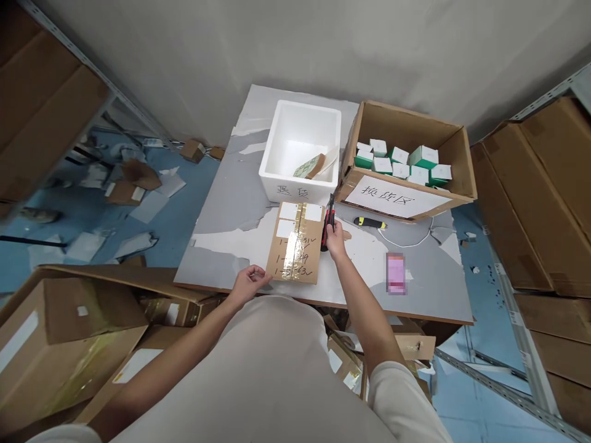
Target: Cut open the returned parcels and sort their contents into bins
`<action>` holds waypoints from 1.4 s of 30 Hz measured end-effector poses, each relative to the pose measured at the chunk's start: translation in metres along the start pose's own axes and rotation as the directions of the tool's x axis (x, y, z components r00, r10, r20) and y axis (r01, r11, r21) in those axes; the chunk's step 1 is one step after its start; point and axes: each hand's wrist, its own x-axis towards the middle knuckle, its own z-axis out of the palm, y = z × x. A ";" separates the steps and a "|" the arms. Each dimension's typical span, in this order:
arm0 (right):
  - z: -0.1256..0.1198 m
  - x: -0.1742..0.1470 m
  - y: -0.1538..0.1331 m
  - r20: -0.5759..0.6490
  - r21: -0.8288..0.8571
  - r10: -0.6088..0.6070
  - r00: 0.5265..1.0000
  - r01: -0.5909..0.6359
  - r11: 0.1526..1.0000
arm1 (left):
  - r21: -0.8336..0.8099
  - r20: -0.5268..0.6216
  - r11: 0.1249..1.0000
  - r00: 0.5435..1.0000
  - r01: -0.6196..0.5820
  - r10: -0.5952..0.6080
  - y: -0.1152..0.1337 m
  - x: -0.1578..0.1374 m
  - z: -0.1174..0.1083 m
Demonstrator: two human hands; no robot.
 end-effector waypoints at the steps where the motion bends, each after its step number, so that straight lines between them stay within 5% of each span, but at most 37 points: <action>1: 0.001 -0.004 0.000 -0.016 0.006 0.013 1.000 -0.013 1.000 | 0.013 0.000 1.000 1.000 0.007 -0.007 -0.001 -0.001 0.001; 5: -0.010 -0.029 -0.004 0.007 0.131 0.076 0.997 -0.076 0.989 | 0.166 -0.007 0.985 0.999 -0.048 0.050 0.004 0.005 -0.005; 9: -0.036 -0.084 -0.003 -0.009 0.299 0.224 0.975 -0.211 0.930 | 0.386 -0.006 0.903 0.978 -0.189 0.207 0.039 0.044 -0.004; 14: -0.049 -0.166 0.006 0.168 0.470 0.515 0.840 -0.528 0.707 | 0.525 0.150 0.705 0.868 -0.476 0.474 0.103 0.131 0.016; 18: -0.033 -0.193 0.005 0.205 0.622 0.558 0.804 -0.547 0.560 | 0.555 0.293 0.671 0.871 -0.492 0.395 0.117 0.175 0.026; 22: -0.024 -0.179 0.005 0.036 0.630 0.487 0.873 -0.398 0.667 | 0.572 0.119 0.740 0.928 -0.354 0.352 0.106 0.170 0.018; 27: -0.033 -0.111 0.005 -0.134 0.505 0.299 0.945 -0.194 0.841 | 0.605 -0.191 0.782 0.925 -0.152 0.328 0.080 0.112 -0.004; 32: -0.038 -0.034 -0.006 -0.002 0.436 0.232 0.973 -0.208 0.876 | 0.587 -0.297 0.810 0.929 -0.005 0.221 0.050 0.056 -0.016; 34: -0.043 -0.022 -0.012 0.083 0.376 0.213 0.973 -0.229 0.898 | 0.620 -0.296 0.783 0.913 -0.040 0.281 0.048 0.050 -0.018; 36: -0.054 -0.024 -0.016 0.118 0.280 0.203 0.972 -0.229 0.932 | 0.699 -0.240 0.699 0.871 -0.151 0.428 0.053 0.055 -0.017; 38: -0.069 -0.038 -0.018 0.143 0.137 0.200 0.969 -0.219 0.966 | 0.788 -0.050 0.530 0.826 -0.313 0.561 0.062 0.065 -0.014; 42: -0.097 -0.082 -0.011 0.177 -0.133 0.226 0.958 -0.205 0.970 | 0.807 0.427 0.179 0.766 -0.563 0.480 0.077 0.081 0.000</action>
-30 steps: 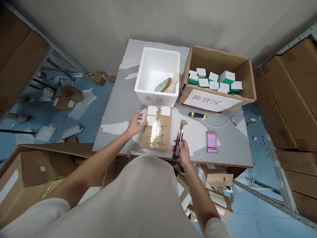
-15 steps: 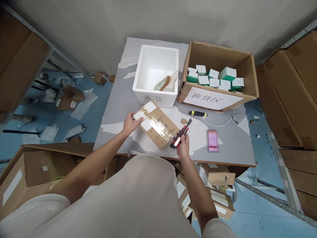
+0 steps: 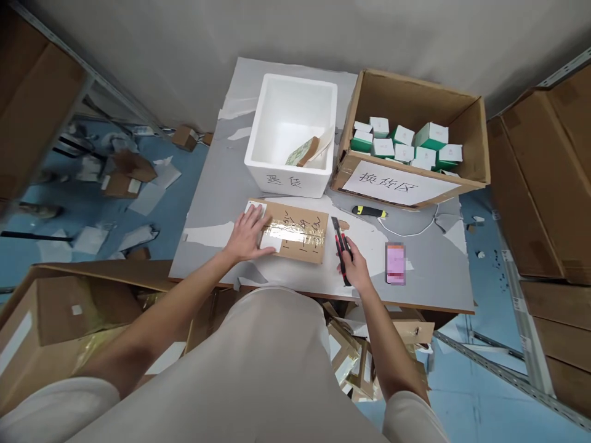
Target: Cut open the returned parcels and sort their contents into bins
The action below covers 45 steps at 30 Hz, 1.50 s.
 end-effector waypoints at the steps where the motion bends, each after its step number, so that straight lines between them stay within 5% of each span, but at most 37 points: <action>1: -0.001 -0.009 0.005 0.006 -0.029 0.012 1.000 -0.012 1.000 | 0.032 0.053 0.999 0.998 -0.034 0.033 0.002 0.003 0.001; 10: 0.002 -0.032 0.012 -0.002 -0.039 0.032 0.999 -0.033 0.999 | 0.145 0.129 0.989 0.992 -0.004 -0.014 0.011 0.006 0.008; 22: 0.000 -0.032 0.001 0.036 -0.069 0.106 0.994 -0.104 0.992 | 0.083 0.098 0.997 0.995 -0.006 -0.002 0.010 0.006 0.007; 27: 0.001 -0.035 -0.008 0.024 -0.236 0.066 0.998 -0.058 0.970 | 0.106 0.118 0.994 0.993 0.014 -0.026 0.012 0.006 0.005; 30: 0.006 -0.039 -0.021 0.042 -0.492 -0.045 0.998 0.060 0.869 | 0.100 0.110 0.995 0.993 0.022 -0.033 0.013 0.006 0.006; 36: 0.028 -0.044 -0.054 0.085 -0.898 -0.104 0.991 0.121 0.423 | 0.060 0.094 0.997 0.994 0.045 -0.050 0.013 0.008 0.009; 45: 0.036 -0.064 -0.067 0.100 -0.959 -0.026 0.995 0.103 0.264 | 0.047 0.114 0.997 0.992 0.058 -0.063 0.012 0.008 0.010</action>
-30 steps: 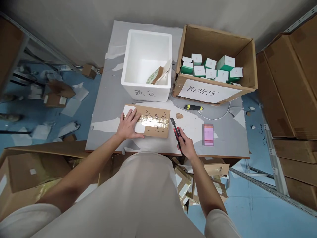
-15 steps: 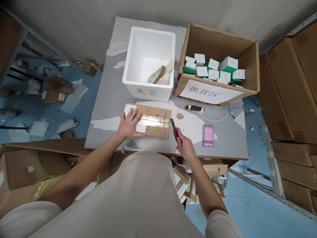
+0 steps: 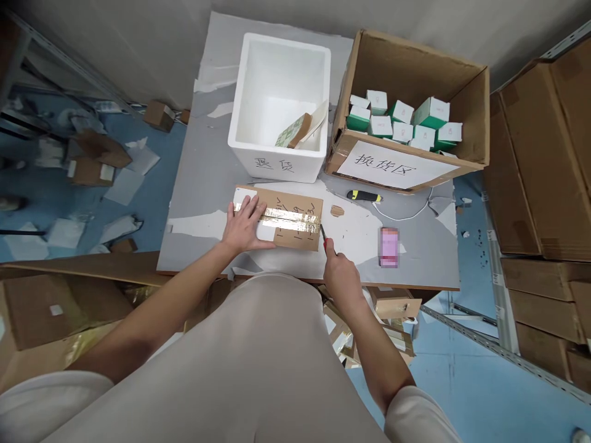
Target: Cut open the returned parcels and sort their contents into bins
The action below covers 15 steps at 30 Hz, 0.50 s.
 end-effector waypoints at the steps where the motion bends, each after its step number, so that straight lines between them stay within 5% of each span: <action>1: -0.001 -0.002 0.000 0.008 -0.010 -0.006 1.000 0.006 1.000 | 0.002 -0.001 1.000 1.000 -0.004 0.004 0.000 0.000 0.000; 9: -0.004 -0.020 -0.004 0.139 -0.003 -0.005 0.990 0.006 1.000 | 0.052 0.017 0.999 1.000 -0.017 0.016 0.002 0.000 -0.002; 15: 0.015 -0.033 0.003 0.061 0.123 0.075 0.995 -0.082 0.989 | 0.050 -0.004 0.998 1.000 -0.031 0.031 0.001 0.000 -0.002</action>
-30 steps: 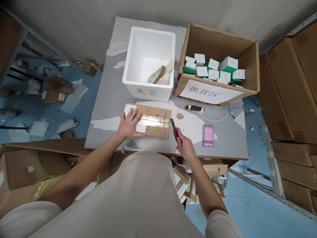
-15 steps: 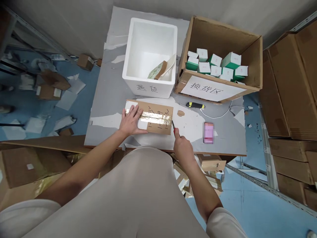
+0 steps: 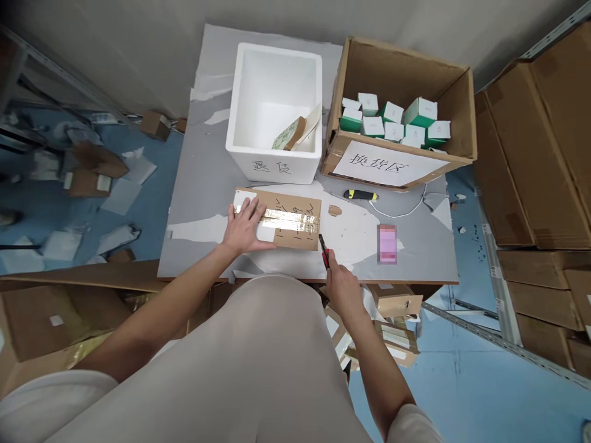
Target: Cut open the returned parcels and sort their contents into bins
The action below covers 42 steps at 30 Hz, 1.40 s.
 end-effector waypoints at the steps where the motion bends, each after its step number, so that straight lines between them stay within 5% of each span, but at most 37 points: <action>1: 0.003 0.000 0.005 -0.040 0.036 0.013 0.999 -0.011 0.999 | 0.001 -0.001 1.000 1.000 0.001 -0.001 0.000 0.000 0.000; 6: 0.020 0.013 0.041 -0.246 0.230 0.235 0.940 -0.179 0.957 | -0.006 -0.047 0.999 0.998 0.038 -0.038 0.009 -0.005 0.006; 9: 0.041 0.035 0.056 -0.237 0.499 0.318 0.918 -0.165 0.850 | -0.060 -0.109 0.998 0.993 0.034 -0.040 0.012 -0.011 0.006; 14: 0.084 0.078 0.050 -0.119 0.959 0.266 0.957 0.042 0.279 | -0.328 -0.298 0.935 0.924 0.137 -0.239 -0.008 -0.034 0.012; 17: 0.098 0.098 0.038 -0.086 0.992 0.191 0.978 0.067 0.107 | -0.646 -0.204 0.735 0.881 0.206 -0.426 -0.031 -0.054 0.034; 20: 0.102 0.107 0.028 -0.031 0.994 0.102 0.994 0.021 0.104 | -0.863 0.064 0.422 0.889 0.278 -0.454 -0.043 -0.069 0.062; 23: 0.097 0.110 0.025 -0.063 0.987 0.112 0.992 0.046 0.152 | -0.933 0.109 0.254 0.871 0.257 -0.479 -0.040 -0.072 0.072; 31: 0.065 0.111 0.034 -0.172 0.971 0.282 0.944 0.115 0.207 | -0.811 -0.073 0.494 0.783 0.315 -0.618 -0.024 -0.054 0.035; 37: 0.060 0.120 0.027 -0.137 0.979 0.301 0.944 0.083 0.186 | -0.676 -0.090 0.632 0.808 0.380 -0.582 -0.033 -0.027 0.039; 42: 0.063 0.126 0.027 -0.138 0.974 0.273 0.952 0.080 0.213 | -0.688 -0.033 0.613 0.828 0.387 -0.560 -0.042 -0.019 0.044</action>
